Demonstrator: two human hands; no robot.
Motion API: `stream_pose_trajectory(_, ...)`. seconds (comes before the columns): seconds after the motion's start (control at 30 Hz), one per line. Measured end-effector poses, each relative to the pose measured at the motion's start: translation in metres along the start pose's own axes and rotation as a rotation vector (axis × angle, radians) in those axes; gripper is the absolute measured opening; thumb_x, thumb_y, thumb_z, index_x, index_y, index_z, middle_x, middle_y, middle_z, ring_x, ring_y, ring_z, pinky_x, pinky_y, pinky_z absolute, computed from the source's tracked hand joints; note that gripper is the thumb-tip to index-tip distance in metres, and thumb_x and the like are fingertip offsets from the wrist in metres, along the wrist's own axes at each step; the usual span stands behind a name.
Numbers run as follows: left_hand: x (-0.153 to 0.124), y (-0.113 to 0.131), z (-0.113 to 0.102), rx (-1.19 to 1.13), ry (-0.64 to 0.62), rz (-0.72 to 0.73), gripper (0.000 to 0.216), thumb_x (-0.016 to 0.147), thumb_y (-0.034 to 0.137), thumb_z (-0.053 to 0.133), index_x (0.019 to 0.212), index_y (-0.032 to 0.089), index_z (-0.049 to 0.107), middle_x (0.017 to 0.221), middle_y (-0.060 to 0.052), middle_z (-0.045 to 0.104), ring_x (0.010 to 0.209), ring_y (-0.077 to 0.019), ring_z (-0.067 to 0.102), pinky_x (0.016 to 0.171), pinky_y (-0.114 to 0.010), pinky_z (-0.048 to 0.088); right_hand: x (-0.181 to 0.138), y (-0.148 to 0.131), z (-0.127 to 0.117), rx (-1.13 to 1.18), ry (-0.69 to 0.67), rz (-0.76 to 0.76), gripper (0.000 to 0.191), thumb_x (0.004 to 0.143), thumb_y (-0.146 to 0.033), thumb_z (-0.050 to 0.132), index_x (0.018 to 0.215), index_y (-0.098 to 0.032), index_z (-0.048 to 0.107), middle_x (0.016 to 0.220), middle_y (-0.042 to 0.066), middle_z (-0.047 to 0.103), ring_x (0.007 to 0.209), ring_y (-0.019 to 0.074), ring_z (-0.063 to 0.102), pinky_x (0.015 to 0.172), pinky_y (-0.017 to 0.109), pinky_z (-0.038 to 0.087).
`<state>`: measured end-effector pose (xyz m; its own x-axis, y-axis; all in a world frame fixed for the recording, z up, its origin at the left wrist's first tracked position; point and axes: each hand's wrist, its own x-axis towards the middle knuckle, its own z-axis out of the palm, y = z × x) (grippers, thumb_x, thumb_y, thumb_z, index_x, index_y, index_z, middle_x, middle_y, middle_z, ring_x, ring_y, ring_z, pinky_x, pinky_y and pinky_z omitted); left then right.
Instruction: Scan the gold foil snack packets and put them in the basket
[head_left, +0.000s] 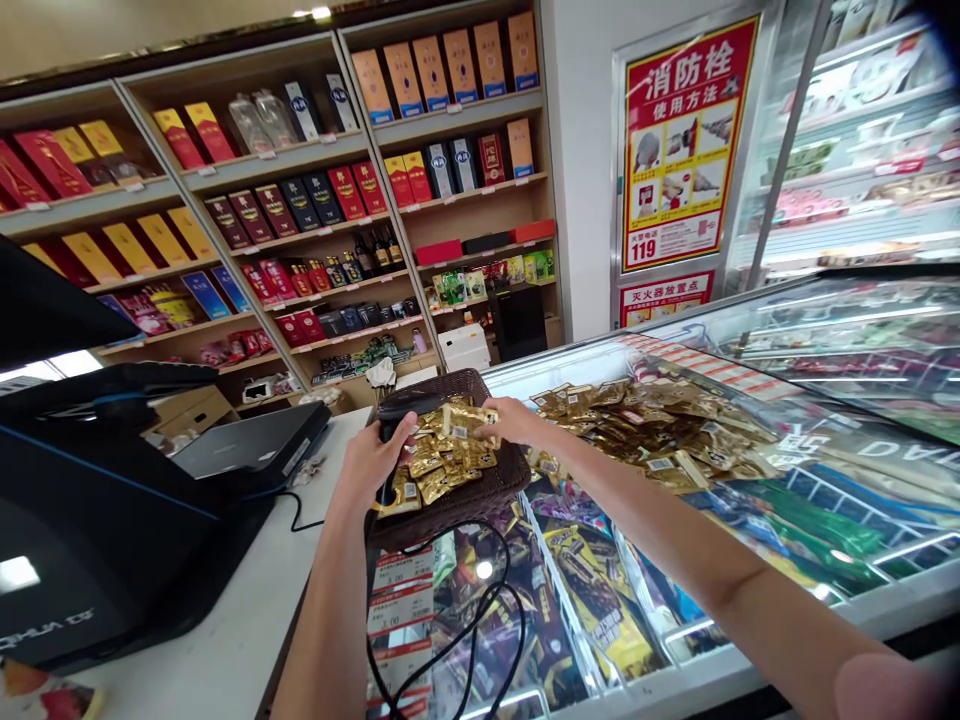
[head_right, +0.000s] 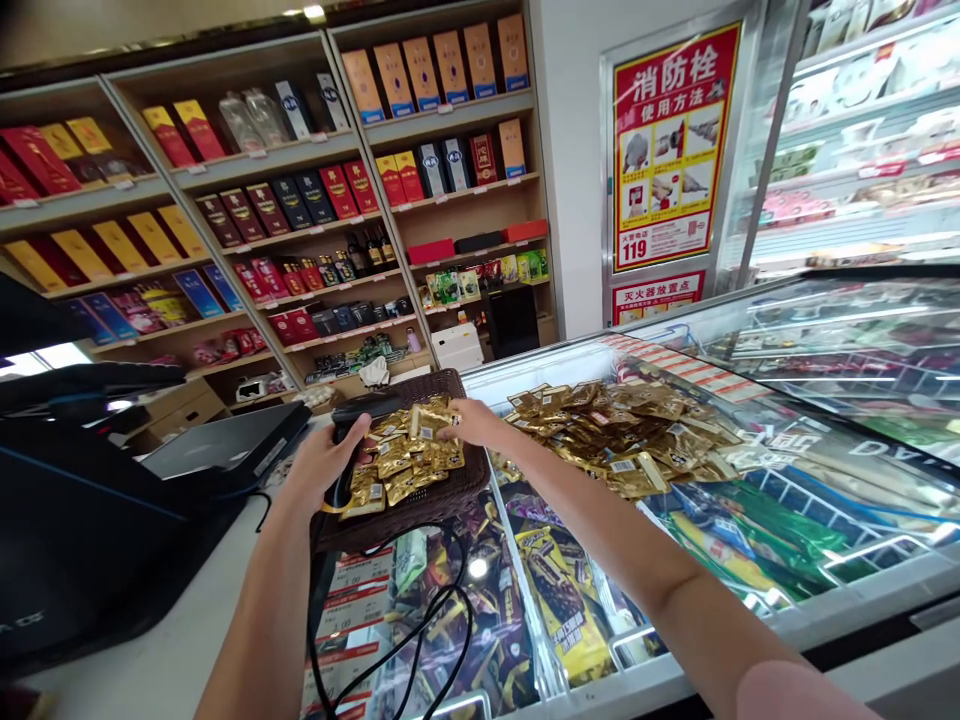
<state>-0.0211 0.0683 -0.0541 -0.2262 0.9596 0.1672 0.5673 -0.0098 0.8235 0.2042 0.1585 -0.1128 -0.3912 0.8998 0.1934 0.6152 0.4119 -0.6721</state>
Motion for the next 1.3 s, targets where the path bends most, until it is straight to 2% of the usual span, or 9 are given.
stream_pose_trajectory(0.1,0.003,-0.001,0.005,-0.043,0.086,0.028,0.054,0.065,0.067,0.062,0.085,0.017,0.065,0.082,-0.009,0.073,0.068,-0.0232,0.069,0.060,-0.028,0.051,-0.002,0.011,-0.025,0.215,0.004,0.077,0.033,0.077,-0.045,0.065,0.091,-0.016,0.058,0.084,0.005,0.065,0.062,0.0167,0.063,0.050,0.023,0.043)
stream_pose_trajectory(0.2,0.005,0.000,0.012,-0.156,0.141,0.038,0.053,0.067,0.064,0.063,0.088,0.015,0.064,0.082,-0.009,0.072,0.066,-0.0215,0.068,0.062,-0.029,0.053,0.001,0.019,-0.037,0.374,0.068,0.140,0.021,0.086,-0.038,0.055,0.085,-0.018,0.051,0.075,0.002,0.061,0.052,0.0125,0.059,0.042,0.020,0.038)
stream_pose_trajectory(0.27,0.005,0.002,0.016,-0.213,0.133,0.041,0.053,0.067,0.063,0.063,0.089,0.014,0.064,0.081,-0.009,0.072,0.065,-0.0203,0.068,0.062,-0.029,0.053,0.004,0.020,-0.040,0.467,0.105,0.196,0.018,0.089,-0.036,0.050,0.090,-0.018,0.048,0.080,0.004,0.060,0.053,0.0129,0.061,0.044,0.020,0.041)
stream_pose_trajectory(0.37,0.001,0.007,0.021,-0.214,0.090,0.035,0.052,0.068,0.061,0.064,0.089,0.014,0.064,0.081,-0.008,0.072,0.063,-0.0190,0.067,0.061,-0.028,0.053,0.005,0.017,-0.043,0.584,0.140,0.252,0.021,0.091,-0.036,0.046,0.103,-0.018,0.043,0.101,0.009,0.059,0.060,0.0142,0.066,0.053,0.024,0.049)
stream_pose_trajectory(0.53,-0.010,0.019,0.030,-0.222,0.016,0.025,0.055,0.067,0.061,0.065,0.093,0.013,0.064,0.085,-0.008,0.072,0.063,-0.0175,0.065,0.058,-0.026,0.051,0.007,0.016,-0.042,0.606,0.168,0.247,0.035,0.094,-0.029,0.039,0.126,-0.017,0.035,0.128,0.017,0.049,0.074,0.0161,0.068,0.064,0.027,0.053)
stream_pose_trajectory(0.73,-0.012,0.021,0.032,-0.150,0.011,0.028,0.057,0.066,0.064,0.064,0.088,0.012,0.066,0.082,-0.009,0.071,0.063,-0.0192,0.066,0.055,-0.025,0.048,0.011,0.021,-0.039,0.578,0.100,0.233,0.038,0.096,-0.026,0.032,0.133,-0.017,0.033,0.129,0.015,0.052,0.077,0.0146,0.067,0.065,0.026,0.054)
stream_pose_trajectory(0.87,-0.010,0.017,0.032,-0.097,-0.006,0.029,0.055,0.067,0.065,0.061,0.088,0.014,0.065,0.082,-0.009,0.071,0.065,-0.0205,0.067,0.057,-0.026,0.048,0.006,0.012,-0.046,0.691,0.108,0.264,0.042,0.095,-0.023,0.035,0.136,-0.016,0.032,0.129,0.016,0.052,0.075,0.0152,0.067,0.065,0.027,0.055)
stream_pose_trajectory(1.07,-0.012,0.017,0.034,-0.084,-0.034,0.061,0.056,0.069,0.066,0.059,0.087,0.014,0.065,0.080,-0.008,0.071,0.064,-0.0203,0.067,0.055,-0.026,0.048,0.005,0.012,-0.047,0.712,0.124,0.251,0.040,0.095,-0.024,0.036,0.134,-0.016,0.035,0.125,0.016,0.056,0.074,0.0164,0.068,0.064,0.027,0.055)
stream_pose_trajectory(1.3,-0.014,0.020,0.038,-0.093,-0.027,0.052,0.057,0.068,0.065,0.060,0.089,0.013,0.065,0.082,-0.009,0.071,0.066,-0.0209,0.067,0.054,-0.026,0.049,0.004,0.009,-0.048,0.726,0.128,0.236,0.040,0.094,-0.022,0.036,0.133,-0.017,0.034,0.131,0.017,0.049,0.073,0.0158,0.067,0.067,0.029,0.055)
